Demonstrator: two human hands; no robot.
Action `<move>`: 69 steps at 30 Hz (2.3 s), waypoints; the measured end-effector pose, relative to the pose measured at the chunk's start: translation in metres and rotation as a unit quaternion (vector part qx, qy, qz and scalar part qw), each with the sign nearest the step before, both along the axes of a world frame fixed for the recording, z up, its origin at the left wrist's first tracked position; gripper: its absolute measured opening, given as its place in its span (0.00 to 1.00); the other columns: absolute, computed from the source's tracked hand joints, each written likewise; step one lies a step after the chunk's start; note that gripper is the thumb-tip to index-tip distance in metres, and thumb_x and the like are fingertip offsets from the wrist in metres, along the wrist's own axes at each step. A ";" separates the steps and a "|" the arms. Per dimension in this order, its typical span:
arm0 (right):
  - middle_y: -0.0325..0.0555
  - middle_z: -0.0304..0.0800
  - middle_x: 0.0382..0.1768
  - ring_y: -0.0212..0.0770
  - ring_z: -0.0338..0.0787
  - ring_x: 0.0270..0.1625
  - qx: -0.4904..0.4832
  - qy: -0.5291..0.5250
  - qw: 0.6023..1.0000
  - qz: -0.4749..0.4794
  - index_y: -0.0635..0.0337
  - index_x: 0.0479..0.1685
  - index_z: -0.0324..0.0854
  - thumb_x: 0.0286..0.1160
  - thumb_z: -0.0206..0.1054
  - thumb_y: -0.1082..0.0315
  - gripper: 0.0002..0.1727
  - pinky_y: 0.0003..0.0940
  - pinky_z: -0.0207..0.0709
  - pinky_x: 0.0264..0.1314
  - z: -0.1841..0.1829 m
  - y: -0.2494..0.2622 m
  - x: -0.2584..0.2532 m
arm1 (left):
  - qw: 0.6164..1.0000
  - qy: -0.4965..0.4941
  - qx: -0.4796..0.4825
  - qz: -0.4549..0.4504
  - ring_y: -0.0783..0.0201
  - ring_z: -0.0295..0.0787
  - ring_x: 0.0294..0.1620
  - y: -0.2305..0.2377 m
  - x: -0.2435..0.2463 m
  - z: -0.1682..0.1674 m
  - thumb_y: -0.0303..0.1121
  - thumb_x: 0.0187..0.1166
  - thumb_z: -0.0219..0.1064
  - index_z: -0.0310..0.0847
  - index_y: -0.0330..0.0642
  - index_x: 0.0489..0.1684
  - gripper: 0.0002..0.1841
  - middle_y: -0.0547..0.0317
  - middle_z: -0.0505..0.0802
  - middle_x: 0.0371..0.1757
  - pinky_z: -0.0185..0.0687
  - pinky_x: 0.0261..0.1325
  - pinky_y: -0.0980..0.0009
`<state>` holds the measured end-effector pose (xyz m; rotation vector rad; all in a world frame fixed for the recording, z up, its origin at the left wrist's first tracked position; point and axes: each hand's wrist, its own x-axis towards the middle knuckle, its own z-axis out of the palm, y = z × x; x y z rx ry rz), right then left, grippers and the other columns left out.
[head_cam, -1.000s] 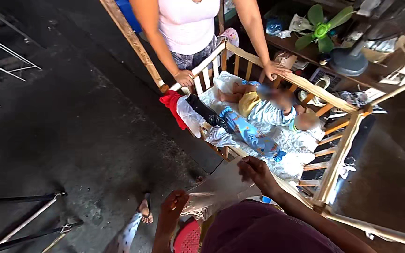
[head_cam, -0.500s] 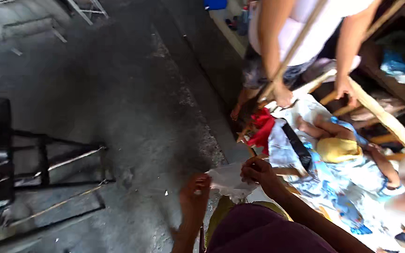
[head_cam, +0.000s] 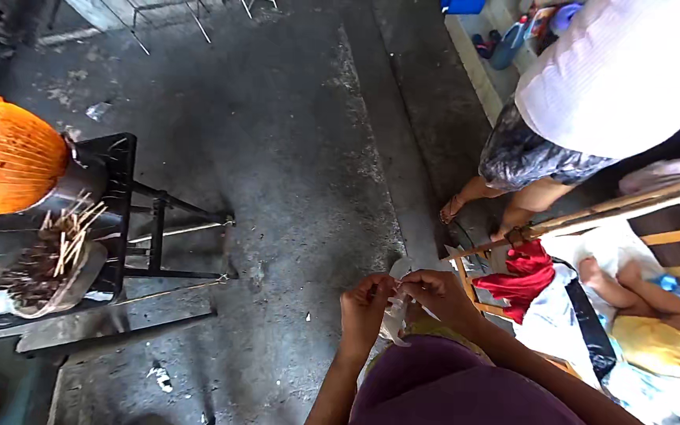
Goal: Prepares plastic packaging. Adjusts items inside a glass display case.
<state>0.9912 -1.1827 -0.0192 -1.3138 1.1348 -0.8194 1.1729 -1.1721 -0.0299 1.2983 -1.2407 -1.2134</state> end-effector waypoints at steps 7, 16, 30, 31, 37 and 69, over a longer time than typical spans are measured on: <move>0.39 0.94 0.37 0.29 0.93 0.36 0.087 -0.089 0.992 -0.039 0.67 0.50 0.87 0.84 0.63 0.68 0.11 0.26 0.89 0.38 -0.008 -0.083 -0.014 | 0.999 0.025 0.005 -0.043 0.69 0.96 0.40 -0.087 -0.015 0.002 0.25 0.70 0.76 0.84 0.27 0.56 0.18 0.57 0.97 0.42 0.94 0.44 0.71; 0.45 0.93 0.39 0.26 0.90 0.37 -0.064 0.041 0.993 -0.093 0.67 0.47 0.89 0.83 0.63 0.66 0.13 0.20 0.85 0.41 -0.003 -0.193 -0.055 | 0.972 -0.157 -0.158 -0.076 0.72 0.96 0.37 -0.221 -0.048 0.003 0.24 0.76 0.70 0.91 0.28 0.45 0.08 0.52 0.97 0.39 0.93 0.45 0.76; 0.47 0.97 0.41 0.44 0.97 0.41 -0.216 0.344 0.896 -0.180 0.58 0.46 0.93 0.77 0.68 0.66 0.10 0.44 0.91 0.43 0.009 -0.346 -0.014 | 0.926 -0.213 -0.205 -0.234 0.63 0.97 0.36 -0.415 -0.026 -0.008 0.28 0.78 0.67 0.93 0.34 0.47 0.10 0.52 0.98 0.38 0.94 0.43 0.63; 0.46 0.97 0.39 0.44 0.97 0.40 -0.230 0.366 0.881 -0.194 0.58 0.44 0.93 0.76 0.68 0.67 0.09 0.45 0.91 0.42 0.010 -0.360 -0.004 | 0.917 -0.228 -0.201 -0.258 0.59 0.97 0.37 -0.433 -0.018 -0.003 0.28 0.78 0.67 0.93 0.34 0.48 0.10 0.51 0.98 0.39 0.93 0.44 0.58; 0.46 0.97 0.35 0.46 0.97 0.36 -0.208 0.431 0.852 -0.213 0.58 0.38 0.93 0.72 0.69 0.68 0.08 0.49 0.91 0.36 0.023 -0.431 0.048 | 0.882 -0.238 -0.230 -0.336 0.53 0.98 0.37 -0.519 0.028 0.008 0.28 0.77 0.68 0.93 0.35 0.46 0.09 0.49 0.97 0.39 0.93 0.43 0.52; 0.46 0.91 0.26 0.38 0.91 0.27 -0.124 0.295 0.903 -0.288 0.64 0.36 0.89 0.64 0.70 0.68 0.08 0.37 0.87 0.33 0.005 -0.591 0.053 | 0.875 -0.193 -0.278 -0.345 0.59 0.93 0.30 -0.693 0.021 -0.012 0.27 0.70 0.70 0.89 0.35 0.34 0.05 0.53 0.93 0.29 0.91 0.36 0.60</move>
